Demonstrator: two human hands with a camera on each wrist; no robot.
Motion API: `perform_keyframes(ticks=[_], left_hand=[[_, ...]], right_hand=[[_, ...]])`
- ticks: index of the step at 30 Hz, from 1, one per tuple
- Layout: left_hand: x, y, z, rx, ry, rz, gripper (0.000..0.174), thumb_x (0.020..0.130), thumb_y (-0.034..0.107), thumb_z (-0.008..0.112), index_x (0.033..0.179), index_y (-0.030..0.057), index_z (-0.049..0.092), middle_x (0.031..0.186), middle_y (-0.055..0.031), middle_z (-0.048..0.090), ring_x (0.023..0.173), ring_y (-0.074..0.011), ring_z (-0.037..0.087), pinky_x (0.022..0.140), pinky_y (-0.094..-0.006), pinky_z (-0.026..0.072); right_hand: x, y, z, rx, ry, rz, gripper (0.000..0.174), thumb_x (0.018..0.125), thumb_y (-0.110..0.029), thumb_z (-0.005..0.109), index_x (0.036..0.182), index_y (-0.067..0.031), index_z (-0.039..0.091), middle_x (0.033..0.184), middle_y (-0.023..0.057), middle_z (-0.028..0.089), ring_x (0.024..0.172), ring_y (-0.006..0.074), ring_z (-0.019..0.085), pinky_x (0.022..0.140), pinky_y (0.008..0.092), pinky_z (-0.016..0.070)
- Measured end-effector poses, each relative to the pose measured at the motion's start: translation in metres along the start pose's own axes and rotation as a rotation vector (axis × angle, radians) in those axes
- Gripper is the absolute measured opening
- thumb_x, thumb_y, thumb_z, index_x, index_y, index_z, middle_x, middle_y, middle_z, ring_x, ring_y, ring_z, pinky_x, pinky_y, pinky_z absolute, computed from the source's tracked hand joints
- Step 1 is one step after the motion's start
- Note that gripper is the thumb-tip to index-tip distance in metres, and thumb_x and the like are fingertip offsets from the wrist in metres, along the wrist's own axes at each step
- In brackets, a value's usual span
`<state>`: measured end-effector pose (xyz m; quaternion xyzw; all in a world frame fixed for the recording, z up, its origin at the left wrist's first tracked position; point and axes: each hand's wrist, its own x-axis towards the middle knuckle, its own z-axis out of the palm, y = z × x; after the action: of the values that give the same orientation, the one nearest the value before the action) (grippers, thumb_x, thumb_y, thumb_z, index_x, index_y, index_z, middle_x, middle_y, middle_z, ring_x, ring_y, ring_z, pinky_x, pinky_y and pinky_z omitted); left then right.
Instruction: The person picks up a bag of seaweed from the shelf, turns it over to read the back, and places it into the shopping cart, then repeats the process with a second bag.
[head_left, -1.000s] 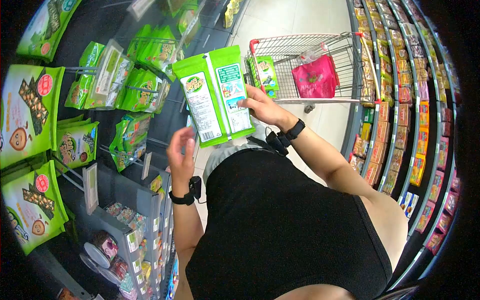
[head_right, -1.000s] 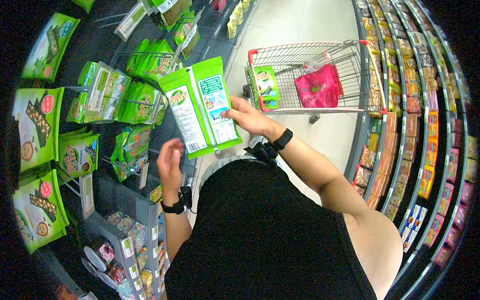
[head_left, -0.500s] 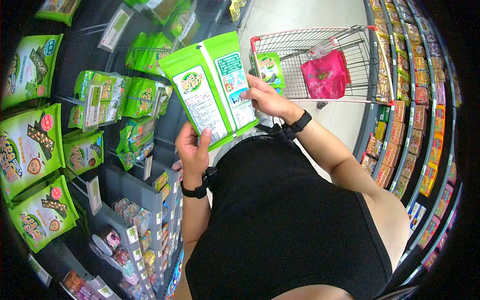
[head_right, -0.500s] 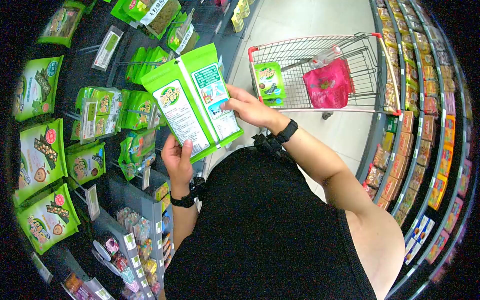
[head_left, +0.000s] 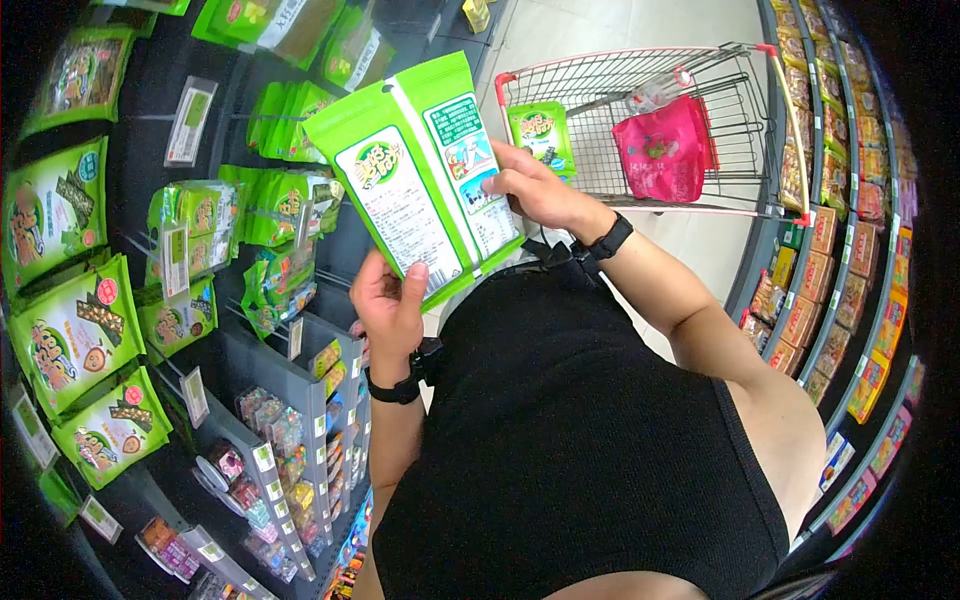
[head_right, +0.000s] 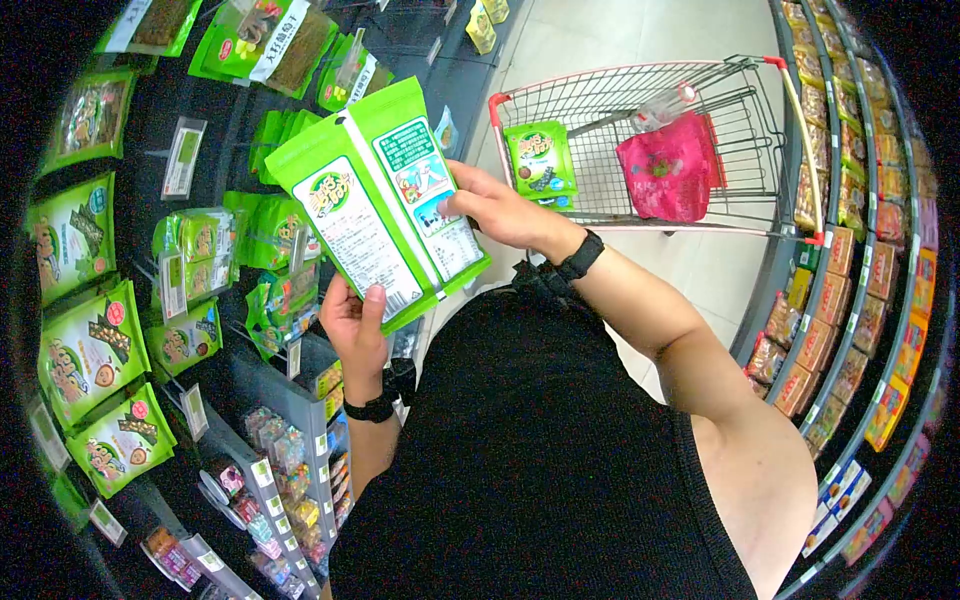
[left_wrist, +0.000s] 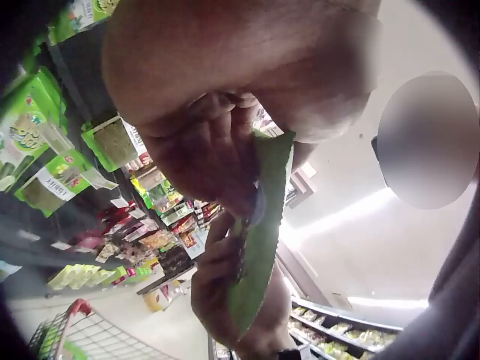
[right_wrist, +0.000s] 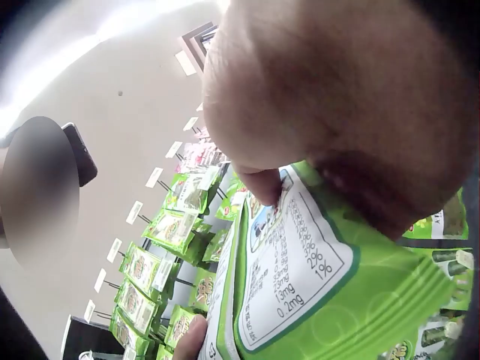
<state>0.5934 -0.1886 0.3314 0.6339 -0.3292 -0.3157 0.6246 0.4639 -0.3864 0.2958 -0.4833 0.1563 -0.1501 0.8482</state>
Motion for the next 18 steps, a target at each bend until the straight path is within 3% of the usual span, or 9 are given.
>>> perform_keyframes(ticks=[4,18], left_hand=[[0.008,0.006,0.023,0.036,-0.005,0.0,0.025,0.09,0.012,0.067,0.107,-0.0047,0.061,0.098,-0.0082,0.067,0.087,-0.0096,0.06,0.077,-0.0245,0.0471],[0.013,0.01,0.094,0.13,0.043,-0.055,0.021,0.088,0.009,0.068,0.103,-0.0041,0.061,0.096,-0.0084,0.067,0.087,-0.011,0.061,0.08,-0.0262,0.0467]], right_hand=[[-0.002,0.001,-0.028,0.057,-0.048,-0.032,0.054,0.089,-0.005,0.05,0.141,0.0017,0.039,0.126,0.0081,0.059,0.113,0.014,0.056,0.099,0.0281,0.0438],[-0.013,-0.019,-0.095,0.062,-0.135,-0.015,0.051,0.089,-0.003,0.051,0.139,0.0019,0.041,0.128,0.0083,0.059,0.115,0.014,0.055,0.1,0.029,0.0427]])
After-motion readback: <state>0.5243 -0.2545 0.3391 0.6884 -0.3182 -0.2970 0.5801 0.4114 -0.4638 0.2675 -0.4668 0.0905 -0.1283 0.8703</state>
